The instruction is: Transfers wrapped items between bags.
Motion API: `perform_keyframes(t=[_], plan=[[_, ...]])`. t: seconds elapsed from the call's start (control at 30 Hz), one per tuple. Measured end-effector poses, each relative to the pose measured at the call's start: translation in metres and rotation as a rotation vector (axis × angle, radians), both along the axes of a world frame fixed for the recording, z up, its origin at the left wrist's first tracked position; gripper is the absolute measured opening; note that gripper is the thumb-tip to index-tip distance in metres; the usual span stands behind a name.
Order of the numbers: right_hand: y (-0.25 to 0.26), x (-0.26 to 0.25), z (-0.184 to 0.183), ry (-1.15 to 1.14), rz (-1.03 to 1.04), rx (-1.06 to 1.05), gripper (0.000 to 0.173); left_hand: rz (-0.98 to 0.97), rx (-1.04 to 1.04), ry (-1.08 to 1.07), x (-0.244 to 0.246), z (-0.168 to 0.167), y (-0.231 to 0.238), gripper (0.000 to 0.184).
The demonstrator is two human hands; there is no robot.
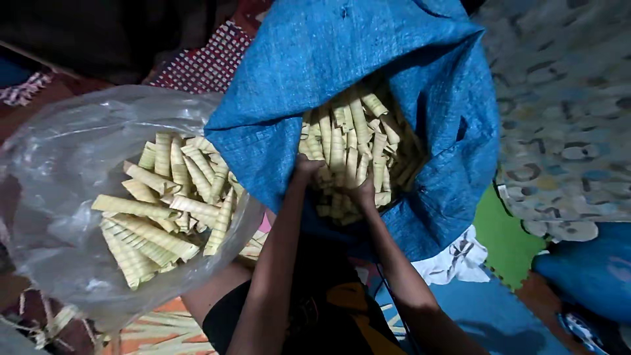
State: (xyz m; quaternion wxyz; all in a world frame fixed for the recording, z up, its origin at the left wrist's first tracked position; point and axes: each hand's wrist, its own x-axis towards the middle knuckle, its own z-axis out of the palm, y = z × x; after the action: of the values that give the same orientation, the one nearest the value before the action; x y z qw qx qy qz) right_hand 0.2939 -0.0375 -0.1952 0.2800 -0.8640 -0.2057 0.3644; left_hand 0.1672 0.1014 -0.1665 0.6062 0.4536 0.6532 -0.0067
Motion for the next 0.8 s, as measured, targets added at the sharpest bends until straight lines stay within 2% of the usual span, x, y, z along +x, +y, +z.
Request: perform_keyframes(t=[0.07,0.13,0.2,0.27,0.37,0.43,0.47,0.53,0.6,0.63,0.73,0.77,0.8], plan=[[-0.001,-0.006,0.0,0.035,-0.007,-0.028,0.119,0.012,-0.093,-0.102,0.001,0.021,-0.015,0.076],[-0.011,-0.006,0.014,0.147,-0.108,0.032,0.099,0.031,-0.17,-0.308,-0.014,0.045,-0.038,0.066],[-0.026,0.002,0.043,0.233,-0.22,0.188,0.093,-0.051,-0.138,-0.532,-0.053,0.07,-0.065,0.048],[-0.039,0.008,0.079,0.291,-0.285,0.394,0.083,-0.118,-0.052,-0.577,-0.104,0.105,-0.091,0.044],[-0.032,-0.02,0.131,0.336,-0.24,0.629,0.073,0.072,0.088,-0.495,-0.192,0.137,-0.119,0.049],[-0.012,-0.064,0.151,0.384,-0.155,0.667,0.08,0.256,0.27,-0.345,-0.239,0.137,-0.126,0.046],[-0.002,-0.089,0.156,0.419,-0.08,0.654,0.086,0.329,0.357,-0.255,-0.258,0.136,-0.126,0.047],[0.022,-0.138,0.155,0.514,0.087,0.705,0.085,0.441,0.47,-0.104,-0.287,0.133,-0.123,0.055],[0.053,-0.186,0.153,0.642,0.251,0.839,0.087,0.494,0.545,-0.001,-0.311,0.128,-0.121,0.063],[0.069,-0.208,0.148,0.703,0.298,0.84,0.093,0.5,0.569,0.041,-0.323,0.123,-0.12,0.066],[0.107,-0.251,0.114,0.653,0.57,0.564,0.126,0.523,0.549,0.192,-0.357,0.112,-0.108,0.079],[0.117,-0.256,0.098,0.573,0.64,0.468,0.126,0.56,0.561,0.295,-0.371,0.106,-0.106,0.086],[0.122,-0.256,0.082,0.479,0.669,0.384,0.119,0.586,0.583,0.43,-0.389,0.095,-0.107,0.093]])
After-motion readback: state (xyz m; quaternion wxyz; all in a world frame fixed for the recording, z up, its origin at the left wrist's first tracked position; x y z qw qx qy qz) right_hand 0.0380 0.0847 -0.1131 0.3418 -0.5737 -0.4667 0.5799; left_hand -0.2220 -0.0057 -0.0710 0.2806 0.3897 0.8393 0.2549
